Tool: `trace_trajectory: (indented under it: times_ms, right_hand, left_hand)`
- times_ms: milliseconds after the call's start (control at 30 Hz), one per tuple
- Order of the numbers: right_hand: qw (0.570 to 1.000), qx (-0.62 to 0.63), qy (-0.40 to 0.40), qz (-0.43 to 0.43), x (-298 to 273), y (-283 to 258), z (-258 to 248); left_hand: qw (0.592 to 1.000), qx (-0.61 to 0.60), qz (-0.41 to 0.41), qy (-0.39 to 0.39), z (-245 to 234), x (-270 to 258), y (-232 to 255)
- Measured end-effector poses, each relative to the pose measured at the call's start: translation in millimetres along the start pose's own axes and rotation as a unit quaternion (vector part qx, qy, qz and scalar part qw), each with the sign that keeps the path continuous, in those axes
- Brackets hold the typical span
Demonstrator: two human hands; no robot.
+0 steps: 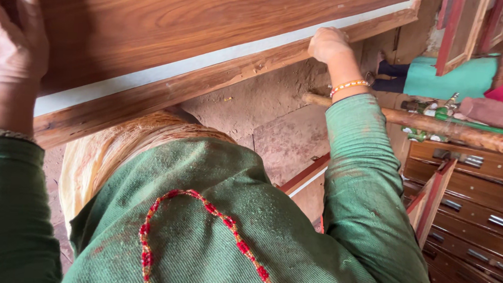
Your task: The person sands the edges and surface of a wooden board using a sanding block. The person holds the board with one hand and rubs the sanding block along the edges and flat surface.
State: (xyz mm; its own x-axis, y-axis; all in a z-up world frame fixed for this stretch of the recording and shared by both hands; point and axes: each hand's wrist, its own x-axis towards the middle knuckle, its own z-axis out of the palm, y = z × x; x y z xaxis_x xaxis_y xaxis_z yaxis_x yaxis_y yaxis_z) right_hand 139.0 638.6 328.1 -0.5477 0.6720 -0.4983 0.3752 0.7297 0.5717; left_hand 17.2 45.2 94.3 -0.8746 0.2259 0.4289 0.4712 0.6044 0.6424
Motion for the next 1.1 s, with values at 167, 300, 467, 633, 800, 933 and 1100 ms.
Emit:
trace_trajectory:
  times_ms: [167, 300, 467, 633, 800, 933, 1100]
  right_hand:
    - [1.0, 0.003, -0.006, -0.018, -33.9, -38.2, -13.2]
    - [0.999, 0.016, -0.002, -0.03, -66.0, -66.3, -24.0]
    - [0.996, 0.044, 0.021, -0.072, -110.6, -98.3, -36.6]
    - [0.973, 0.141, -0.011, -0.184, -132.2, -74.6, -61.2]
    - [0.909, 0.326, 0.082, -0.248, -128.7, -29.5, -45.5]
    - [0.879, 0.282, 0.18, -0.341, -119.9, -25.6, -14.9]
    - [0.83, 0.333, 0.232, -0.382, -106.0, -34.9, 24.2]
  left_hand:
    - [0.995, -0.006, -0.063, -0.072, -31.0, 16.7, 24.4]
    - [0.996, 0.053, -0.027, -0.07, -46.8, 26.8, 39.4]
    - [0.998, 0.024, 0.018, -0.048, -56.0, 30.6, 39.8]
    - [0.998, 0.021, 0.052, -0.032, -54.4, 31.8, 37.7]
    - [0.998, 0.008, 0.044, -0.05, -55.6, 32.2, 40.2]
    - [0.998, 0.001, 0.046, -0.041, -62.8, 30.9, 45.2]
    - [0.997, 0.034, 0.035, -0.053, -62.8, 35.1, 51.6]
